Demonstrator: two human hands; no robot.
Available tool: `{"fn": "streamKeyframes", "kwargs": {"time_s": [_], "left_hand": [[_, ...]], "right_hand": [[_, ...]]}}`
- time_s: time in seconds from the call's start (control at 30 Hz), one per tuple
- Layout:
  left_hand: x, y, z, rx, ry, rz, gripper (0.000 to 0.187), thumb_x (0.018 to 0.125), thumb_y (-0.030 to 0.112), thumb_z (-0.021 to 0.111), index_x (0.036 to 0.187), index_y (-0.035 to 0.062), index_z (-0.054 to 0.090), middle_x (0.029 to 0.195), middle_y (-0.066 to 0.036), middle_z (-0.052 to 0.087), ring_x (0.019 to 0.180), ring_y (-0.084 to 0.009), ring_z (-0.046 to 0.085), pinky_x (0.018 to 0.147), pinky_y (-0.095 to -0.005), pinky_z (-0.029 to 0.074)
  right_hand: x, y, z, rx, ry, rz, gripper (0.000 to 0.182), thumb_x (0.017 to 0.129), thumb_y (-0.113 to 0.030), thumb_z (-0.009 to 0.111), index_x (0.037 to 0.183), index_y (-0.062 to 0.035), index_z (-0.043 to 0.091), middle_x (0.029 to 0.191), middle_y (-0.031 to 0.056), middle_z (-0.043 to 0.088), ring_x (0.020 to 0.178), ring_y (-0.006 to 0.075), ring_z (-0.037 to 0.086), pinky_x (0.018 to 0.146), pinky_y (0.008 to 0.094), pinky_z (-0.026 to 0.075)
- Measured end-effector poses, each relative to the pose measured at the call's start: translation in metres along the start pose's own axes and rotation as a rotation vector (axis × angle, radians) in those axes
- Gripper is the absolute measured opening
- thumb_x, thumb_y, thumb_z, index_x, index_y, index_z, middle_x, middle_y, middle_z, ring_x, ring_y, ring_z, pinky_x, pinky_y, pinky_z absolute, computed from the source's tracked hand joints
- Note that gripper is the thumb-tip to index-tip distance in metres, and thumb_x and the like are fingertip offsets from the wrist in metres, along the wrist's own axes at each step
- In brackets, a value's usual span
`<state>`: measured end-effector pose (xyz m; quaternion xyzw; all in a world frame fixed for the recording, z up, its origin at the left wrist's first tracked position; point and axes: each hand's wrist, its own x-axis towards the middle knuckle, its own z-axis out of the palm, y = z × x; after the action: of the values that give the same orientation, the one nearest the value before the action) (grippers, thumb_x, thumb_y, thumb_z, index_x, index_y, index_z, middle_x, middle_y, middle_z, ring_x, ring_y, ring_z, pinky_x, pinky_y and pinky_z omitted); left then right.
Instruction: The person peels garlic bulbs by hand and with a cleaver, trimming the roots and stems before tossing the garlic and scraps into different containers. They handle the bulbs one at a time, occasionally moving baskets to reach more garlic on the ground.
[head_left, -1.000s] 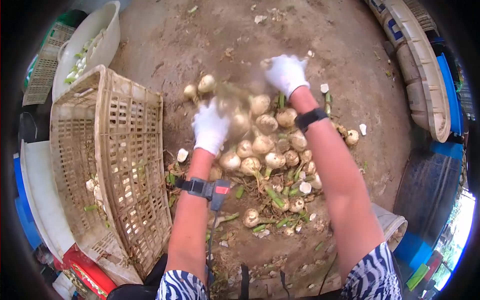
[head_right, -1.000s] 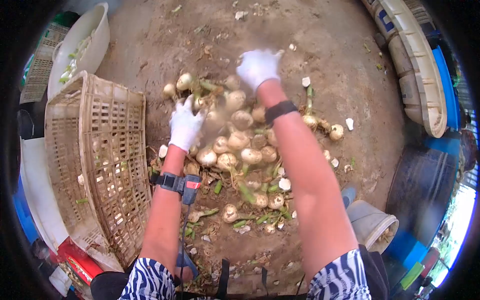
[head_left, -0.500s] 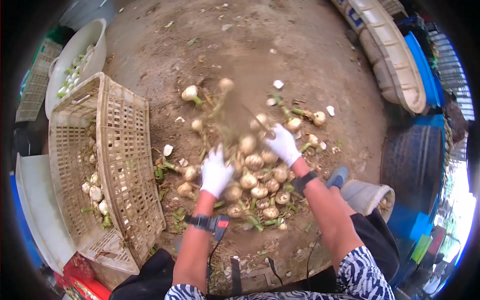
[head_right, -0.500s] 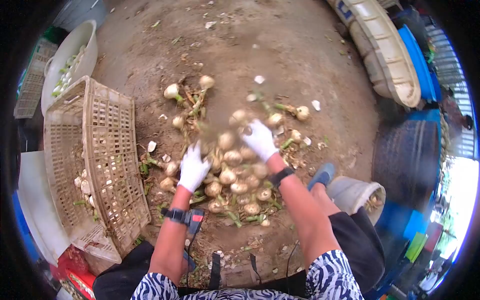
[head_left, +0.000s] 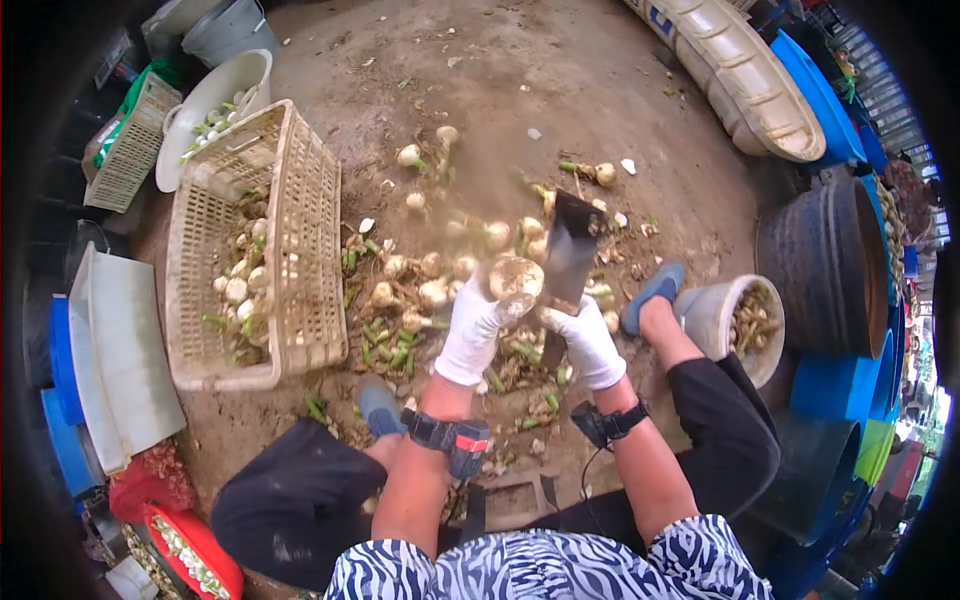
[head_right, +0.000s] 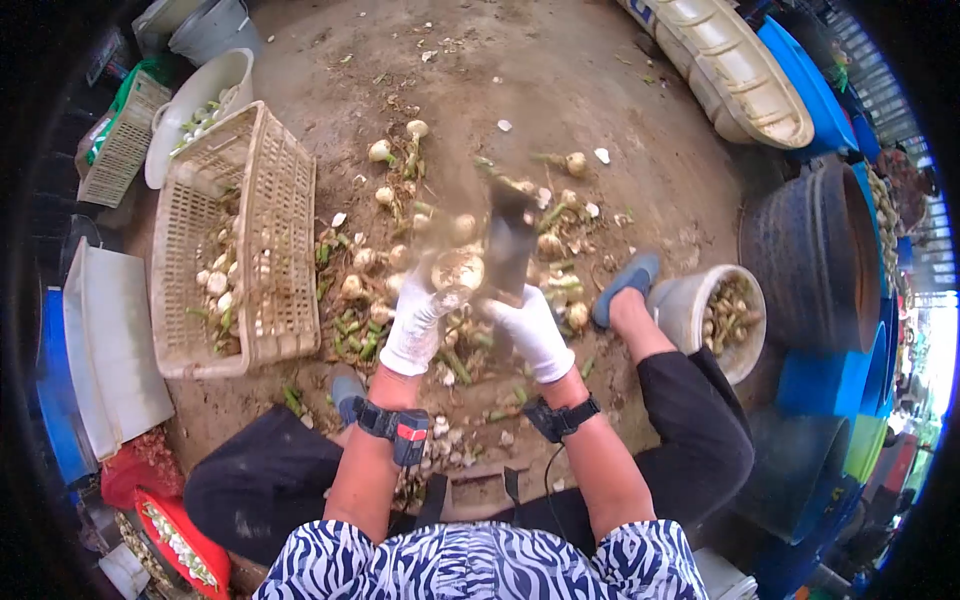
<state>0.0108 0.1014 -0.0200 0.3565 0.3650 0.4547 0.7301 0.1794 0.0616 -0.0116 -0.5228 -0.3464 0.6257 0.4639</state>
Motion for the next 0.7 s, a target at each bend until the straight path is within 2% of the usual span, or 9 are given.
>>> {"fn": "streamKeyframes", "kwargs": {"time_s": [0.07, 0.13, 0.17, 0.27, 0.37, 0.43, 0.47, 0.57, 0.7], "left_hand": [[-0.034, 0.011, 0.015, 0.088, -0.014, 0.03, 0.071, 0.074, 0.025, 0.083, 0.134, 0.0085, 0.048, 0.117, -0.005, 0.06, 0.102, -0.0137, 0.06, 0.086, -0.0278, 0.051], [-0.051, 0.027, 0.025, 0.18, -0.032, 0.104, 0.069, 0.077, 0.021, 0.082, 0.134, 0.0082, 0.047, 0.117, -0.006, 0.06, 0.102, -0.014, 0.061, 0.086, -0.0279, 0.052], [-0.061, 0.024, 0.026, 0.303, -0.038, 0.142, 0.066, 0.077, 0.018, 0.08, 0.132, 0.0061, 0.046, 0.114, -0.006, 0.06, 0.1, -0.0137, 0.06, 0.086, -0.0277, 0.051], [-0.095, 0.042, 0.055, 0.517, -0.156, 0.324, 0.057, 0.08, 0.01, 0.074, 0.13, 0.0044, 0.047, 0.111, -0.006, 0.059, 0.098, -0.013, 0.059, 0.085, -0.0269, 0.051], [-0.117, 0.044, 0.059, 0.686, -0.154, 0.4, 0.054, 0.079, 0.008, 0.073, 0.127, 0.0039, 0.049, 0.109, -0.006, 0.06, 0.095, -0.012, 0.059, 0.085, -0.0262, 0.051], [-0.131, 0.039, 0.055, 0.488, -0.081, 0.134, 0.052, 0.076, 0.01, 0.077, 0.122, 0.0035, 0.053, 0.105, -0.005, 0.063, 0.093, -0.0106, 0.06, 0.084, -0.0258, 0.05], [-0.14, 0.036, 0.052, 0.501, -0.072, 0.114, 0.052, 0.076, 0.01, 0.077, 0.122, 0.0035, 0.053, 0.105, -0.005, 0.063, 0.093, -0.0106, 0.06, 0.084, -0.0258, 0.05], [-0.153, 0.028, 0.045, 0.82, -0.046, 0.319, 0.046, 0.074, 0.011, 0.076, 0.115, 0.001, 0.057, 0.101, -0.004, 0.064, 0.091, -0.0102, 0.06, 0.081, -0.0263, 0.05], [-0.16, 0.011, 0.028, 0.775, -0.094, 0.302, 0.048, 0.069, 0.007, 0.075, 0.113, -0.0004, 0.059, 0.103, -0.007, 0.065, 0.094, -0.0131, 0.062, 0.081, -0.027, 0.051]], "right_hand": [[-0.036, -0.009, 0.001, -0.417, 0.143, -0.13, 0.018, 0.082, -0.006, 0.067, 0.099, -0.002, 0.065, 0.086, 0.0065, 0.068, 0.074, 0.0153, 0.064, 0.067, 0.0282, 0.049], [-0.074, -0.042, -0.001, -0.86, 0.192, -0.608, 0.021, 0.077, 0.0, 0.064, 0.097, -0.0034, 0.065, 0.082, 0.0127, 0.066, 0.074, 0.0251, 0.066, 0.065, 0.0307, 0.05], [-0.095, -0.057, 0.002, -0.969, 0.137, -0.659, 0.029, 0.071, 0.002, 0.062, 0.099, -0.0045, 0.064, 0.086, 0.0158, 0.064, 0.077, 0.0334, 0.065, 0.065, 0.0363, 0.051], [-0.138, -0.068, 0.007, -1.291, 0.039, -0.736, 0.027, 0.068, 0.0, 0.062, 0.095, -0.0059, 0.062, 0.083, 0.0132, 0.062, 0.076, 0.0345, 0.063, 0.063, 0.0422, 0.05], [-0.164, -0.071, 0.012, -1.334, -0.031, -0.673, 0.024, 0.066, -0.002, 0.063, 0.089, -0.0061, 0.059, 0.079, 0.0124, 0.058, 0.074, 0.0344, 0.061, 0.063, 0.0452, 0.047], [-0.177, -0.066, 0.015, -1.381, -0.098, -0.662, 0.021, 0.065, -0.003, 0.064, 0.085, -0.0061, 0.057, 0.076, 0.0121, 0.057, 0.074, 0.0347, 0.061, 0.065, 0.046, 0.047], [-0.18, -0.059, 0.016, -1.36, -0.107, -0.65, 0.021, 0.065, -0.003, 0.064, 0.085, -0.0061, 0.057, 0.076, 0.0121, 0.057, 0.074, 0.0347, 0.061, 0.065, 0.046, 0.047], [-0.176, -0.03, 0.012, -1.349, -0.141, -0.613, 0.012, 0.072, -0.008, 0.061, 0.084, -0.0076, 0.057, 0.078, 0.0127, 0.06, 0.074, 0.0331, 0.063, 0.063, 0.0438, 0.049], [-0.161, 0.004, 0.0, -1.242, -0.059, -0.651, 0.011, 0.072, -0.009, 0.063, 0.082, -0.0083, 0.058, 0.076, 0.0137, 0.06, 0.072, 0.0352, 0.064, 0.063, 0.0452, 0.05]]}}
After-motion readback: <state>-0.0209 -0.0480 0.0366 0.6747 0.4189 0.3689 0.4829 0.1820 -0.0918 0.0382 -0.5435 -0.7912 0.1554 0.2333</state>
